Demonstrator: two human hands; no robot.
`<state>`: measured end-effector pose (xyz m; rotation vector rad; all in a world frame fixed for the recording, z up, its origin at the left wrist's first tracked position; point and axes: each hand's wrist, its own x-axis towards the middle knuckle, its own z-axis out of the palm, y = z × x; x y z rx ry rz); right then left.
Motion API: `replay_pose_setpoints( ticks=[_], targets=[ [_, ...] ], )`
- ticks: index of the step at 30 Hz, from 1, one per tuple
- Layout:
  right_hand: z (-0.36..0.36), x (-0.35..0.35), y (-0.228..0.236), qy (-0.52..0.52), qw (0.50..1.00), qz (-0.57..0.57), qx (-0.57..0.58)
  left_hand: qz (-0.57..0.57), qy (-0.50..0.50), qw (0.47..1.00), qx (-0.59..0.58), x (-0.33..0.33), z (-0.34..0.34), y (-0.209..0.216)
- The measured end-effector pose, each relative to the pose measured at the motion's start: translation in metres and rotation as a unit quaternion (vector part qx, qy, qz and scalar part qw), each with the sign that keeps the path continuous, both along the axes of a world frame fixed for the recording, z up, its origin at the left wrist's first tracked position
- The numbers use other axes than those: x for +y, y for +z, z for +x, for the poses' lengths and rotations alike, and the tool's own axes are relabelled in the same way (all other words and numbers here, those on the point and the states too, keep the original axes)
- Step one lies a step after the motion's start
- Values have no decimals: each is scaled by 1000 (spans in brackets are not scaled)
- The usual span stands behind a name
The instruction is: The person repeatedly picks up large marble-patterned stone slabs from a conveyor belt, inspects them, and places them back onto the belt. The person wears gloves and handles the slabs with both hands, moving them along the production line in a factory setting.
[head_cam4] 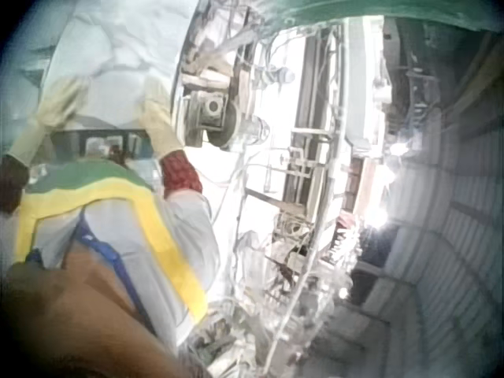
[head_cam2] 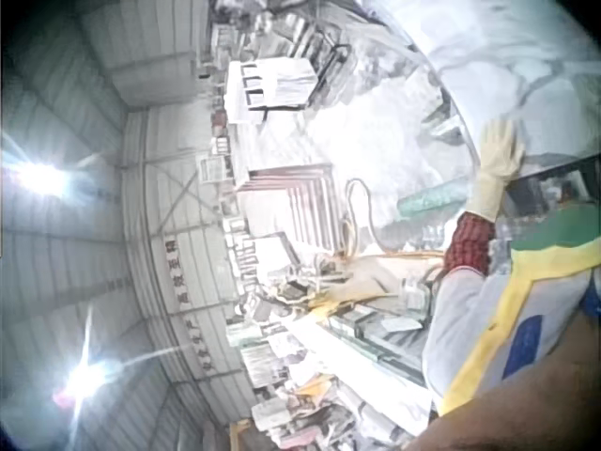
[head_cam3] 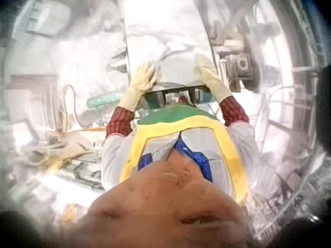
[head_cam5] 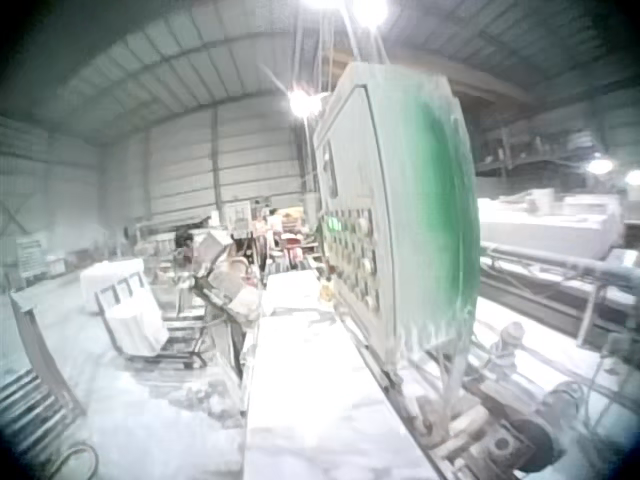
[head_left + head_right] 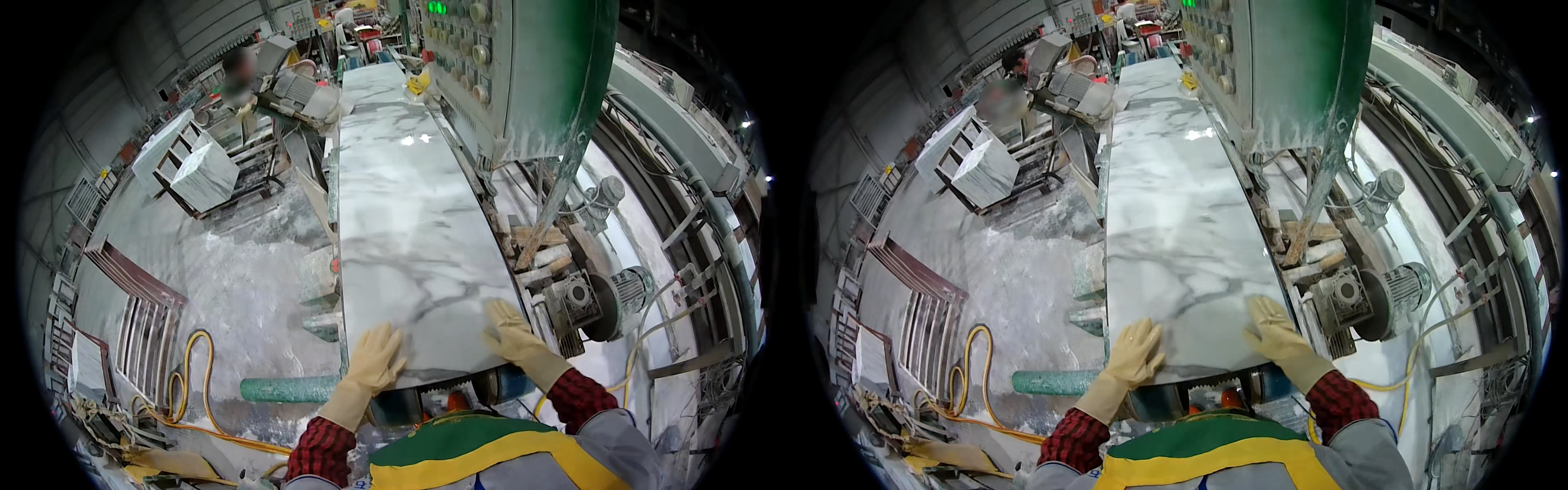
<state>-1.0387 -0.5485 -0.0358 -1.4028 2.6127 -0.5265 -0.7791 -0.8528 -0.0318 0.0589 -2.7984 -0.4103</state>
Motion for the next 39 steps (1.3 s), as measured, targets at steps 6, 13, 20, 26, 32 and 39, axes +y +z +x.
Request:
replay_pose_setpoints(
  ticks=[6, 13, 20, 26, 32, 39],
  targets=[
    [0, -14, -29, -3, 999, 30, 29, -20, 13, 1000, -5, -4, 1, -13],
    [-3, -8, -39, 27, 995, -23, 91, 12, 18, 999, -25, -3, -7, -4],
    [-15, -18, -36, 53, 992, -34, 109, 13, 25, 999, -36, -8, -11, -9],
    [-19, -22, -38, 46, 992, -46, 104, -10, 17, 1000, -8, -12, -17, 1],
    [-22, -23, -39, 48, 993, -34, 105, -2, 19, 1000, 1, -15, -18, -3],
    [-26, -25, -41, 70, 990, -31, 119, 26, 24, 999, 10, -17, -20, -2]
  ],
)
